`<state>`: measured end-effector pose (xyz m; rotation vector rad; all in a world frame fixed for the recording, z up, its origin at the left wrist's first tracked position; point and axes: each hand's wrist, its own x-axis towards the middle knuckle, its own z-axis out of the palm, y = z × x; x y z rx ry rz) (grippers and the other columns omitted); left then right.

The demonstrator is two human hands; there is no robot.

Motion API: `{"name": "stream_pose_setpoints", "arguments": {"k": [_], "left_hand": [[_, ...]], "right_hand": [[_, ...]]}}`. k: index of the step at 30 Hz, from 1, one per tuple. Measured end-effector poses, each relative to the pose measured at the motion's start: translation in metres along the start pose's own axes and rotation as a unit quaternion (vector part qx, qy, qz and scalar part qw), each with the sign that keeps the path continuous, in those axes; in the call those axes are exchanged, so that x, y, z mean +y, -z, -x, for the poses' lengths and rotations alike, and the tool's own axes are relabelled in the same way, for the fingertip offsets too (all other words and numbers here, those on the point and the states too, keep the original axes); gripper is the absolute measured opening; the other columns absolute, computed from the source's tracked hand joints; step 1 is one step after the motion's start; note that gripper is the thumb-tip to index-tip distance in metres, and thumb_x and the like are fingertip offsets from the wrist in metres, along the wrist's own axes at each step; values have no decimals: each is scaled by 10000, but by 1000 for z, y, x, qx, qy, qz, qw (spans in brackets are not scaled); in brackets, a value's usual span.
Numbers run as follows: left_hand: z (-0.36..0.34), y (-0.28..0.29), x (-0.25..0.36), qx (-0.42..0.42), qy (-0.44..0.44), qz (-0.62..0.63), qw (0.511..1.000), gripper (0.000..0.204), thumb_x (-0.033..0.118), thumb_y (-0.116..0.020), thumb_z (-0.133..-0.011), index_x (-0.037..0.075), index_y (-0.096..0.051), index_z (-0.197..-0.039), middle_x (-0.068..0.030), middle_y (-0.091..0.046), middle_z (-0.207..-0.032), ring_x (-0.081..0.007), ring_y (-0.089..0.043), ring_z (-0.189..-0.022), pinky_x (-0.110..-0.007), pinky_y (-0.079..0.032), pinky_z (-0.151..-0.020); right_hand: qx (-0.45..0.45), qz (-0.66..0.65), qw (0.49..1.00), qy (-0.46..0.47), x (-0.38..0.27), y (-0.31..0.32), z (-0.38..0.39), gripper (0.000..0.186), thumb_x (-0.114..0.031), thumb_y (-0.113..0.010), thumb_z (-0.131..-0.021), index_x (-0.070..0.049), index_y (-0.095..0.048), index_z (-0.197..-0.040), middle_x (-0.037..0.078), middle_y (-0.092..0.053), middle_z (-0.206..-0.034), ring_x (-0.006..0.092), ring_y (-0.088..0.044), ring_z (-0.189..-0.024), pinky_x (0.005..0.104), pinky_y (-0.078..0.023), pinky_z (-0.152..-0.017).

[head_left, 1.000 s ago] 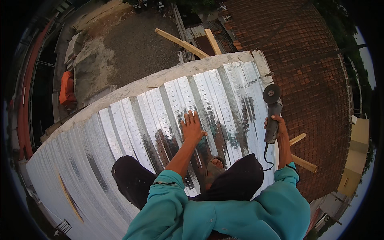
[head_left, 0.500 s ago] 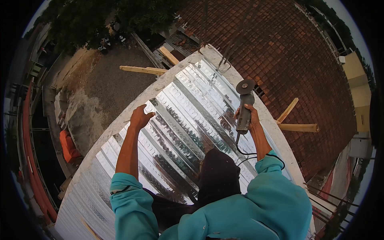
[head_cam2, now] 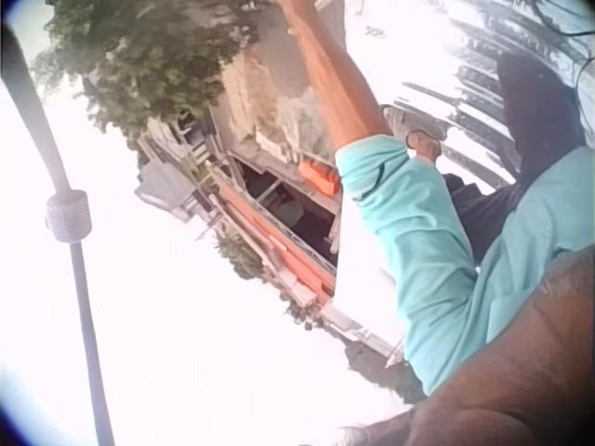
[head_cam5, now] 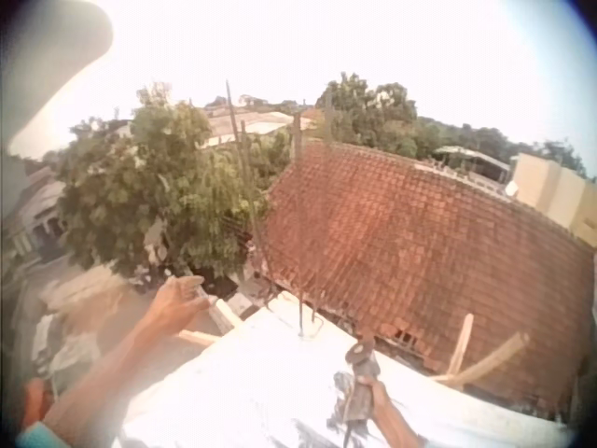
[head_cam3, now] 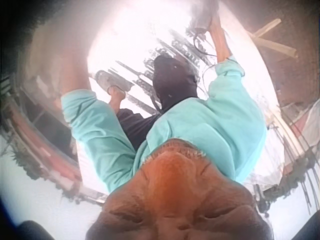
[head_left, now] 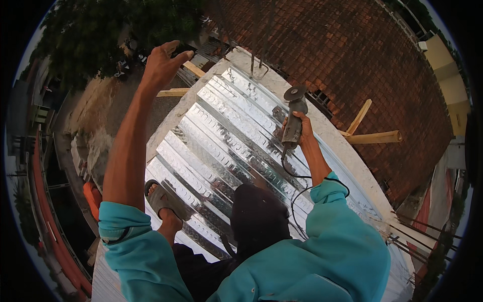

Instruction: The person uses an angle grinder to smooth or cut a corrugated metal roof sheet while standing on the roof. The person holds the grinder with both hands and moves it along the metal surface, occasionally adjusting position and repositioning the tool.

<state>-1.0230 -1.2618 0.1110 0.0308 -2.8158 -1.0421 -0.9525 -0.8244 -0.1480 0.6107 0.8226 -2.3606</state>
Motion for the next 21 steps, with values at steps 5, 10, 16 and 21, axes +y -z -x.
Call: {"name": "stream_pose_setpoints", "arguments": {"k": [5, 10, 16, 21], "left_hand": [[-47, -16, 49, 89, -111, -16, 990, 679, 481, -728, -894, -47, -614, -1306, -314, -626, -1262, -393, -614, -1209, -452, -495, -1019], [-90, -14, 93, 191, -201, -2, 961, 785, 551, -707, -898, -27, -560, -1410, -302, -674, -1200, -384, -639, -1213, -448, -483, -1066], [-131, -8, 160, 42, -162, 193, 967, 1092, 588, -797, -796, -48, -322, -1546, -333, -400, -1526, -416, -427, -1421, -504, -411, -1139], [-163, -17, 174, -83, -231, 292, 924, 959, 608, -761, -828, -22, -461, -1487, -318, -533, -1421, -401, -508, -1358, -516, -434, -1103]], "right_hand": [[19, -42, 999, -6, -14, -5, 16, 418, -259, -732, -835, 46, -539, -1045, 141, -613, -868, 273, -685, -745, 459, -615, -691], [40, -5, 998, 43, -34, -27, 36, 419, -223, -727, -839, 33, -501, -1083, 145, -583, -898, 266, -676, -762, 462, -606, -686], [101, -37, 993, 58, -26, -57, 27, 469, -226, -748, -813, 33, -483, -1101, 152, -575, -884, 281, -668, -732, 461, -607, -656], [101, -6, 994, 32, -8, -86, -11, 461, -255, -734, -820, 62, -500, -1059, 161, -600, -858, 262, -662, -662, 436, -616, -626]]}}
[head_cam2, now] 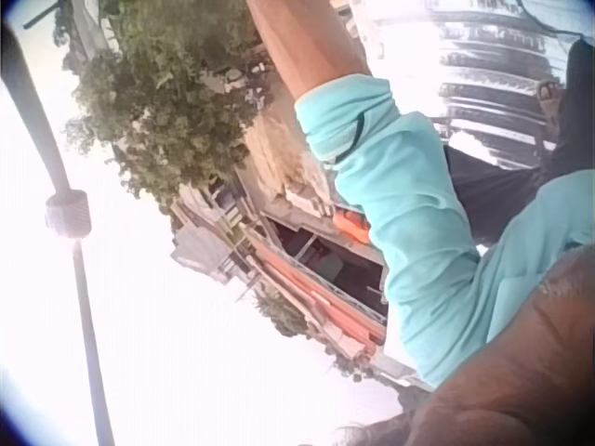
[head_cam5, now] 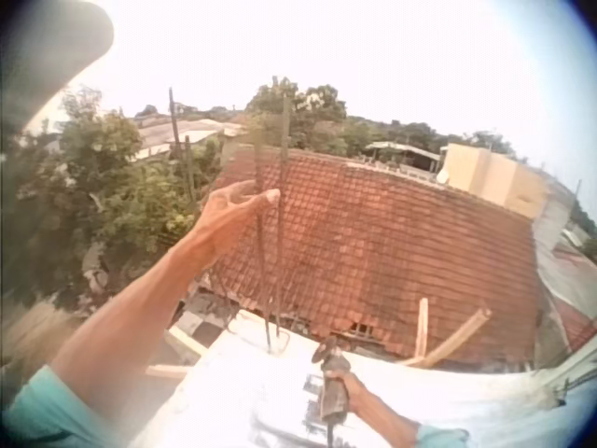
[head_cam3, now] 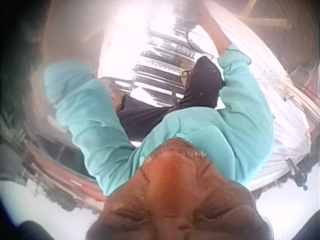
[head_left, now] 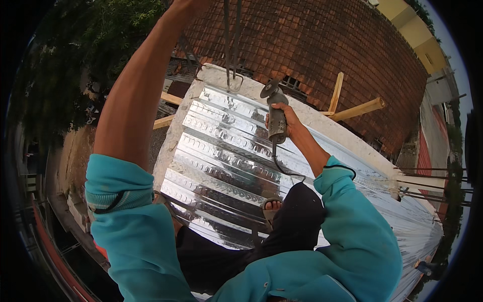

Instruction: The person uses an angle grinder to smooth or cut a corrugated metal roof sheet while standing on the roof. The person holds the grinder with both hands and moves it along the metal surface, occasionally adjusting position and repositioning the tool.

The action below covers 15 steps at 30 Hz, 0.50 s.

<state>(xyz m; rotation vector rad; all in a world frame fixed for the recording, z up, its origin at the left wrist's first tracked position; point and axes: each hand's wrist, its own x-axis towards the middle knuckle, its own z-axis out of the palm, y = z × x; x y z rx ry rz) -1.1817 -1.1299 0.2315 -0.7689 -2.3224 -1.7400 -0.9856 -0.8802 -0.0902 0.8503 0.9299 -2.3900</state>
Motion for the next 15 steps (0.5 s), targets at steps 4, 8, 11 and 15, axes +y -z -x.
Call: {"name": "stream_pose_setpoints", "arguments": {"k": [4, 8, 11, 15], "left_hand": [[-8, -3, 13, -73, -3, 0, 997, 805, 602, -727, -865, -43, -612, -1333, -294, -621, -1302, -367, -563, -1291, -492, -456, -1068], [-24, -9, 18, -110, 8, -10, 994, 649, 580, -696, -908, -47, -712, -1073, -209, -709, -1023, -305, -668, -1028, -464, -512, -942], [-42, -6, 12, -87, -11, 74, 993, 555, 556, -669, -946, 4, -696, -903, -109, -662, -779, -217, -638, -769, -411, -524, -761], [-51, -9, 30, -75, -22, 234, 969, 522, 539, -640, -980, 104, -591, -696, 6, -503, -589, -107, -482, -546, -318, -413, -523]], "right_hand": [[66, 10, 997, -34, 8, -37, -6, 382, -274, -710, -824, -9, -515, -1019, 144, -591, -724, 264, -629, -592, 442, -578, -577], [82, 59, 994, -32, 19, -41, -9, 337, -268, -692, -809, -15, -558, -986, 146, -603, -747, 273, -637, -608, 438, -567, -576], [86, 88, 991, -43, 30, -49, -15, 323, -265, -692, -811, -24, -575, -991, 143, -613, -752, 276, -637, -608, 446, -571, -587], [110, 85, 990, -13, 40, -49, -26, 309, -257, -692, -810, -46, -586, -1008, 149, -632, -761, 276, -649, -621, 459, -581, -601]]}}
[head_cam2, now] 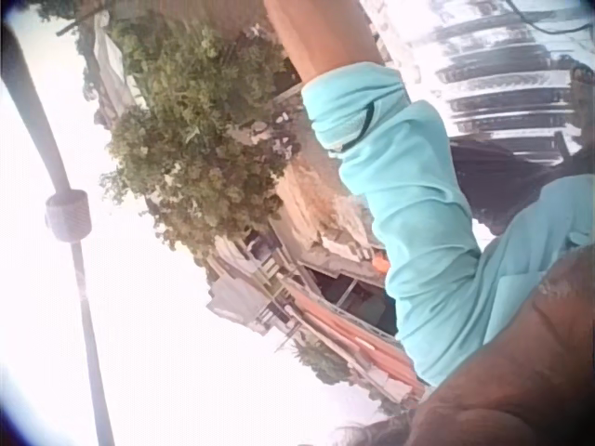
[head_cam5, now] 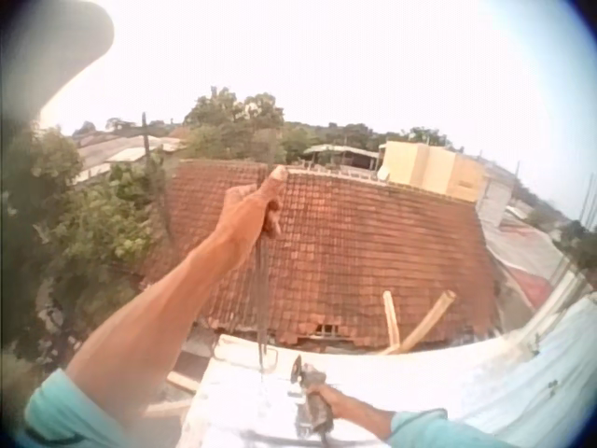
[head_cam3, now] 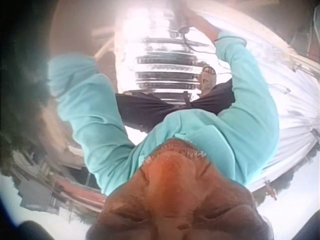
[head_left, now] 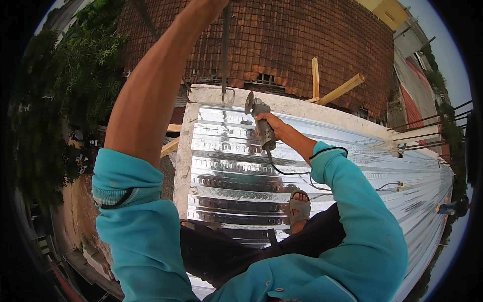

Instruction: The person uses an angle grinder to smooth or cut a corrugated metal roof sheet while standing on the roof. The person holds the grinder with both hands and moves it along the metal surface, occasionally adjusting position and repositioning the tool.

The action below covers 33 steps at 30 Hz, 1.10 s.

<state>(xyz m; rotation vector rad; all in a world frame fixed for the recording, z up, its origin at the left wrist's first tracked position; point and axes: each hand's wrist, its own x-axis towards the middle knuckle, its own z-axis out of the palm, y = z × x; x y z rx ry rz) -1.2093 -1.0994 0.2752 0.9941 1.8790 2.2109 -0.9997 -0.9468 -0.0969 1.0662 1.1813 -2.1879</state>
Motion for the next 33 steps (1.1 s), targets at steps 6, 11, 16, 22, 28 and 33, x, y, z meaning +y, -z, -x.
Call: {"name": "stream_pose_setpoints", "arguments": {"k": [6, 11, 16, 22, 28, 33], "left_hand": [[-13, 4, -21, 5, -123, 24, 992, 592, 539, -637, -982, 165, -427, -574, 72, -354, -558, -62, -292, -496, -297, -224, -439], [3, -1, -10, -13, -73, 69, 995, 567, 514, -647, -982, 162, -429, -595, 77, -358, -556, -53, -276, -480, -299, -199, -413], [-4, 1, -19, 6, -102, 56, 993, 519, 458, -648, -996, 137, -459, -634, 78, -367, -556, -53, -289, -488, -304, -217, -424], [-10, -6, -26, 23, -166, 54, 984, 522, 406, -628, -1015, 126, -443, -615, 82, -353, -556, -53, -297, -509, -308, -237, -448], [-16, -3, -29, 16, -179, 39, 983, 532, 401, -621, -1019, 131, -419, -608, 80, -339, -548, -54, -284, -518, -312, -225, -453], [-17, -7, -35, 3, -187, 52, 981, 539, 424, -621, -1014, 136, -406, -611, 78, -335, -557, -55, -275, -527, -314, -210, -458]], "right_hand": [[5, -83, 996, 33, 33, -32, -38, 339, -265, -707, -794, -20, -601, -1003, 155, -641, -766, 302, -655, -606, 476, -603, -627], [-1, -105, 994, 15, 47, -32, -56, 349, -288, -705, -795, 10, -613, -951, 155, -640, -767, 313, -660, -624, 491, -602, -641], [-7, -109, 994, -7, 49, -40, -65, 349, -298, -709, -792, 6, -623, -940, 154, -638, -757, 315, -656, -621, 499, -596, -651], [25, -117, 993, 7, 53, -36, -77, 318, -278, -693, -806, 15, -628, -912, 168, -646, -745, 317, -657, -612, 499, -573, -610], [4, -121, 993, -2, 51, -40, -82, 307, -265, -681, -816, 17, -621, -921, 179, -651, -748, 322, -649, -584, 499, -568, -587], [19, -106, 994, 4, 48, -41, -75, 318, -269, -684, -814, 13, -619, -945, 174, -650, -744, 316, -648, -581, 491, -574, -573]]}}
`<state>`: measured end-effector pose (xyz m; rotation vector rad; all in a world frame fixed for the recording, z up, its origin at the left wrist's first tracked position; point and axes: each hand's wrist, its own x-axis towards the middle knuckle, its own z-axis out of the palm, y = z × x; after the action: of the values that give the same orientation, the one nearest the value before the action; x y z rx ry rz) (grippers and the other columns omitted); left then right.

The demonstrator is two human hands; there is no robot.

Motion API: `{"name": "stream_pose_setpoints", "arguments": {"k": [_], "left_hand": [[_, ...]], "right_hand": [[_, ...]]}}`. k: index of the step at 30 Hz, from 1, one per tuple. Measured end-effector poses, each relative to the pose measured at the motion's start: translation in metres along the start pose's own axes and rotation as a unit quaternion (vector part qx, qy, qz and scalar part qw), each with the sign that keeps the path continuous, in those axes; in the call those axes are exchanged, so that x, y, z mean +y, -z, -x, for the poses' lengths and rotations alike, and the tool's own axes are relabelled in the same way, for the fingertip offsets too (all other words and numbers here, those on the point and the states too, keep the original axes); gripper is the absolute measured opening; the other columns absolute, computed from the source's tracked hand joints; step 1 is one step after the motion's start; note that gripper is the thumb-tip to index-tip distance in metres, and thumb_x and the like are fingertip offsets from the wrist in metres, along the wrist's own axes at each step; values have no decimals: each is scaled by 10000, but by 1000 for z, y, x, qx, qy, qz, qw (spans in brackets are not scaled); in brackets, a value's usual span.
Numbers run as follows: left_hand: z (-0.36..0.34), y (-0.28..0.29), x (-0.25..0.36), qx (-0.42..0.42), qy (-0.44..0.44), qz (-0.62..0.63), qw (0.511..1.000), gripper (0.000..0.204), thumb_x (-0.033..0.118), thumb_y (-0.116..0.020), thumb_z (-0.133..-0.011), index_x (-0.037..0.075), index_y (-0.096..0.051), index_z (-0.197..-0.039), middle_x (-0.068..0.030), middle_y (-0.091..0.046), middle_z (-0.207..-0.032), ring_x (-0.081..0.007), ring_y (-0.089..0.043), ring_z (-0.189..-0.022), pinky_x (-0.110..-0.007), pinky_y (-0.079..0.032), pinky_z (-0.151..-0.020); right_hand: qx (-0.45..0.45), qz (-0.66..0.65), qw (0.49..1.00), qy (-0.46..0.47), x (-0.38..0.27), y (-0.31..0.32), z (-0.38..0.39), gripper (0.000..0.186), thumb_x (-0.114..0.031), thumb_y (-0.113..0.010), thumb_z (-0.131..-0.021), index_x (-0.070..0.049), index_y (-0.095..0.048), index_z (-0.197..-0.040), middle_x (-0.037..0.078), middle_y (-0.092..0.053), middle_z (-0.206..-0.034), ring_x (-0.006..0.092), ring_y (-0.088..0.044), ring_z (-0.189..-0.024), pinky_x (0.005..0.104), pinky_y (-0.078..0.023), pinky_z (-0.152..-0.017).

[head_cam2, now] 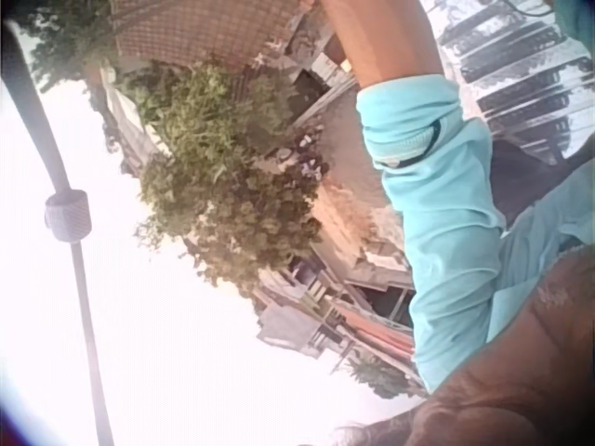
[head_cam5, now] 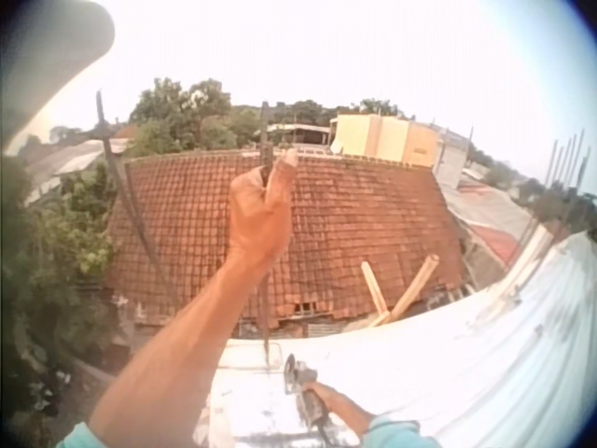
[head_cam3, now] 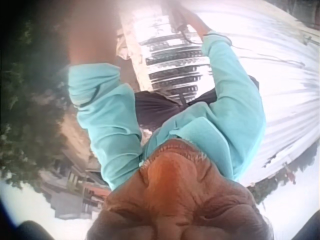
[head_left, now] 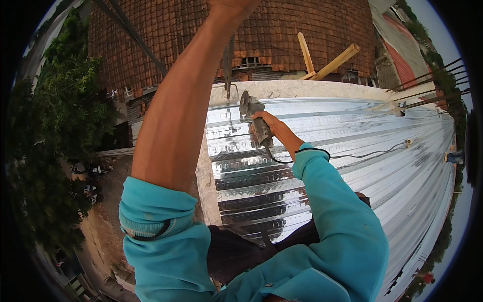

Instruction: The person uses an angle grinder to smooth or cut a corrugated metal roof sheet while standing on the roof. The person holds the grinder with both hands and moves it along the metal surface, occasionally adjusting position and repositioning the tool.

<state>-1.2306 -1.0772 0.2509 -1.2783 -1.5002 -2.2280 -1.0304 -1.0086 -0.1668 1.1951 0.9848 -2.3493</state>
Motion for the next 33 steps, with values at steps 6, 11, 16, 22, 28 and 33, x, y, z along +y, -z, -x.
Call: {"name": "stream_pose_setpoints", "arguments": {"k": [6, 11, 16, 22, 28, 33], "left_hand": [[-1, 1, 5, 5, -30, -2, 1000, 535, 436, -615, -1010, 123, -431, -617, 74, -348, -558, -61, -290, -526, -321, -228, -462], [3, 2, 9, 7, 6, -14, 1000, 508, 412, -617, -1011, 116, -465, -628, 73, -364, -561, -60, -308, -533, -309, -255, -471], [2, 2, 4, 10, -11, 10, 1000, 497, 395, -615, -1017, 118, -475, -629, 74, -369, -562, -60, -308, -534, -306, -256, -470], [0, 5, 4, 6, -14, -12, 1000, 511, 397, -615, -1020, 115, -466, -621, 72, -366, -566, -61, -304, -536, -310, -255, -471], [2, 3, 7, 10, -9, -15, 1000, 533, 393, -619, -1018, 103, -445, -607, 61, -374, -553, -65, -319, -530, -314, -261, -463], [0, 7, 7, 5, -6, -11, 1000, 546, 392, -627, -1014, 90, -437, -600, 50, -373, -543, -71, -321, -525, -320, -266, -453]], "right_hand": [[-21, 26, 999, 5, -5, 9, -18, 326, -273, -692, -810, 8, -617, -959, 164, -649, -747, 313, -653, -591, 483, -577, -570], [14, 34, 999, -3, -4, 5, -19, 348, -283, -691, -806, 11, -618, -979, 163, -649, -758, 312, -654, -603, 490, -576, -581], [-12, 38, 999, 10, -3, 1, -16, 353, -288, -683, -818, 39, -633, -940, 167, -677, -763, 278, -679, -599, 432, -606, -562], [4, 41, 999, -11, -8, 8, -21, 326, -265, -679, -806, 3, -606, -975, 168, -635, -754, 311, -652, -608, 470, -572, -572], [-12, 56, 998, 10, -11, 8, -18, 330, -271, -677, -815, 22, -602, -945, 163, -653, -748, 278, -659, -572, 424, -600, -542], [0, 55, 998, 26, -14, 6, -25, 338, -228, -693, -810, 31, -584, -998, 163, -656, -785, 267, -677, -592, 433, -625, -544]]}}
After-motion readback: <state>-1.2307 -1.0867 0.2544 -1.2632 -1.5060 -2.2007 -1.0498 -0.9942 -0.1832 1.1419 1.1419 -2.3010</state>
